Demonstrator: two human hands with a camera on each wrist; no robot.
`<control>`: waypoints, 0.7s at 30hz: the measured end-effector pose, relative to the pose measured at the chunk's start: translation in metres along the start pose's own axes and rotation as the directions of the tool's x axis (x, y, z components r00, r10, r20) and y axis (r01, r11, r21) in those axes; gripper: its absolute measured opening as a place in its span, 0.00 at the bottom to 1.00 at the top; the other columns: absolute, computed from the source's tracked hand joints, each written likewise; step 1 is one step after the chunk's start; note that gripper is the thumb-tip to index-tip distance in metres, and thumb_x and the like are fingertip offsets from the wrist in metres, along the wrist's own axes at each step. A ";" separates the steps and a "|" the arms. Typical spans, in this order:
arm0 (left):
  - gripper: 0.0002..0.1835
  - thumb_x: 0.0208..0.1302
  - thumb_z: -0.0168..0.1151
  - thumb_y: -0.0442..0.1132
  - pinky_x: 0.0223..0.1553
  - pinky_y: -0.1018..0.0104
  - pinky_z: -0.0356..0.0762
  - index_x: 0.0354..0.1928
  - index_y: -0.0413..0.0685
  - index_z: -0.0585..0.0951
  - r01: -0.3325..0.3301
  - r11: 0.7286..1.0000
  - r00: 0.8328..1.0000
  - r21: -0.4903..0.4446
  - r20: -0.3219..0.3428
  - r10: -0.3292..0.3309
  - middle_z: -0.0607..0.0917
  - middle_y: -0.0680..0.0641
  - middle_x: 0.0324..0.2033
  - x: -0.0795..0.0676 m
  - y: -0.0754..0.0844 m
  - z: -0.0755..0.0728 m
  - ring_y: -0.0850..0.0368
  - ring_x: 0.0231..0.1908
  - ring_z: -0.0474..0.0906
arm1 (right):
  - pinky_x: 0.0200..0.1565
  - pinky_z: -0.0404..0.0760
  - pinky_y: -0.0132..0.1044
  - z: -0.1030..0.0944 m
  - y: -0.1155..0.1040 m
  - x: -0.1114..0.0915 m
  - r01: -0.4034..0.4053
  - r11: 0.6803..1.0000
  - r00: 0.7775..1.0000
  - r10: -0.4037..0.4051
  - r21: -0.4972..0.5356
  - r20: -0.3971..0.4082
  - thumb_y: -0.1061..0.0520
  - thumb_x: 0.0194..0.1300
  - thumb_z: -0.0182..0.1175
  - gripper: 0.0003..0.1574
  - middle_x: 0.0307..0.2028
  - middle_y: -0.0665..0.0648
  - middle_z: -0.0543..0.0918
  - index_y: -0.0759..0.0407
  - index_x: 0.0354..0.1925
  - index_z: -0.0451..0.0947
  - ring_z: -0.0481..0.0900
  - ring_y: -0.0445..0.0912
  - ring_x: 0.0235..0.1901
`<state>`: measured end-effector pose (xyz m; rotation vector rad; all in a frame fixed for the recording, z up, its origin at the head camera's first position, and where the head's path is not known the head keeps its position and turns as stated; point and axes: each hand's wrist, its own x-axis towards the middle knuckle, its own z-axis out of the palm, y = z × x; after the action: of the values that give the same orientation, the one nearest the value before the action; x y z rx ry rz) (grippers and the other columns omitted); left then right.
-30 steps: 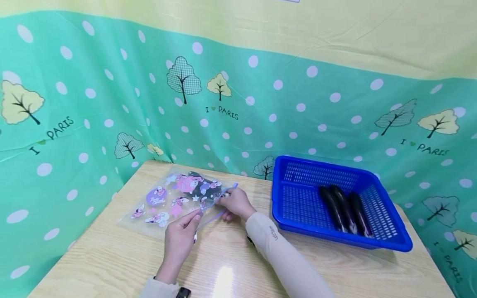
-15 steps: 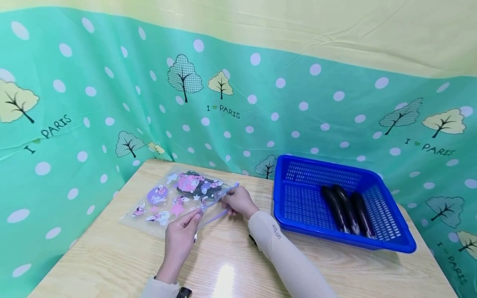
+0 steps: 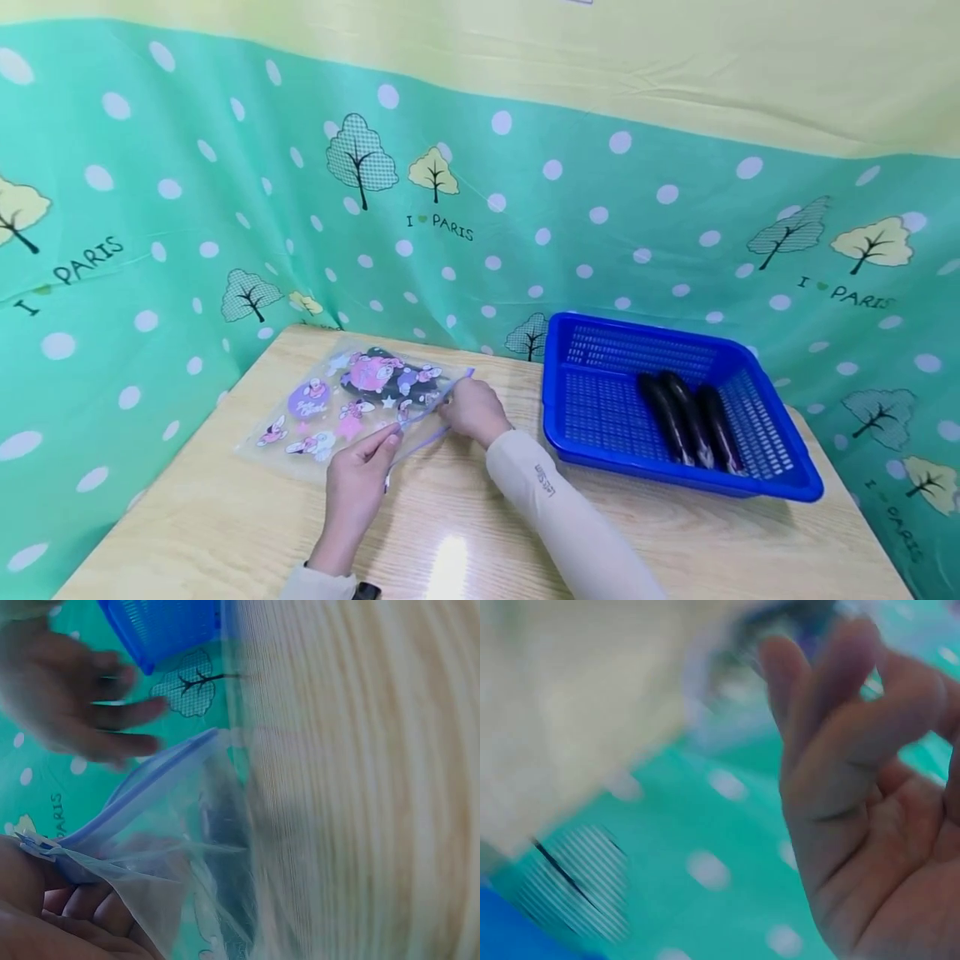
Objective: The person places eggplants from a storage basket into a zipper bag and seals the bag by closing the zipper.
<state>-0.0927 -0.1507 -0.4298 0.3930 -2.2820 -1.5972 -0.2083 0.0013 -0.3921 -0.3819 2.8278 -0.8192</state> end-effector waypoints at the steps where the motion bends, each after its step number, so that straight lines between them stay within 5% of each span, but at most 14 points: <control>1: 0.11 0.69 0.67 0.39 0.30 0.72 0.76 0.50 0.45 0.88 -0.002 1.000 1.000 0.001 0.001 0.002 0.89 0.44 0.46 0.000 0.000 0.000 0.60 0.34 0.80 | 0.23 0.73 0.36 -0.010 -0.006 -0.008 0.023 0.999 1.000 -0.023 -0.037 0.010 0.52 0.65 0.67 0.20 0.17 0.51 0.73 0.56 0.19 0.76 0.70 0.44 0.18; 5: 0.12 0.69 0.67 0.39 0.26 0.70 0.75 0.51 0.43 0.88 -0.009 1.000 1.000 0.005 0.012 0.009 0.89 0.43 0.43 -0.001 0.001 0.000 0.61 0.27 0.78 | 0.41 0.81 0.43 -0.061 -0.024 -0.041 0.134 0.986 0.990 -0.130 -0.099 0.047 0.46 0.67 0.66 0.18 0.34 0.56 0.85 0.61 0.36 0.85 0.81 0.49 0.34; 9: 0.12 0.70 0.66 0.39 0.20 0.70 0.73 0.51 0.43 0.87 0.025 1.000 0.999 0.000 0.036 -0.025 0.89 0.43 0.38 -0.001 0.003 0.000 0.61 0.20 0.75 | 0.47 0.82 0.46 -0.120 -0.010 -0.060 0.187 0.979 0.979 -0.179 -0.079 0.096 0.45 0.70 0.64 0.27 0.48 0.57 0.86 0.61 0.58 0.81 0.84 0.51 0.43; 14: 0.13 0.71 0.64 0.39 0.15 0.71 0.68 0.53 0.43 0.87 0.056 0.998 0.997 0.012 0.056 -0.057 0.88 0.42 0.33 0.003 0.005 -0.002 0.61 0.14 0.71 | 0.42 0.83 0.47 -0.172 0.059 -0.055 0.097 0.977 0.983 -0.065 -0.188 0.170 0.48 0.72 0.63 0.26 0.43 0.57 0.86 0.61 0.61 0.79 0.84 0.51 0.36; 17: 0.13 0.72 0.63 0.39 0.15 0.71 0.68 0.54 0.43 0.86 0.052 0.998 0.996 0.023 0.066 -0.054 0.88 0.42 0.34 0.003 0.006 -0.003 0.61 0.15 0.70 | 0.42 0.81 0.48 -0.186 0.117 -0.047 -0.020 0.945 0.987 0.071 -0.326 0.147 0.52 0.71 0.63 0.16 0.39 0.59 0.84 0.64 0.47 0.82 0.81 0.52 0.37; 21: 0.14 0.72 0.63 0.40 0.16 0.70 0.68 0.54 0.43 0.86 0.061 0.998 0.994 0.033 0.086 -0.064 0.89 0.42 0.36 0.002 0.004 -0.002 0.61 0.16 0.70 | 0.32 0.76 0.43 -0.194 0.185 -0.050 -0.208 0.900 0.942 0.290 -0.384 0.167 0.55 0.68 0.65 0.12 0.26 0.57 0.76 0.60 0.31 0.76 0.76 0.51 0.28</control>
<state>-0.0935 -0.1521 -0.4250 0.4132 -2.3831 -1.6424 -0.2422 0.2636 -0.3265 -0.1354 2.7280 -0.1863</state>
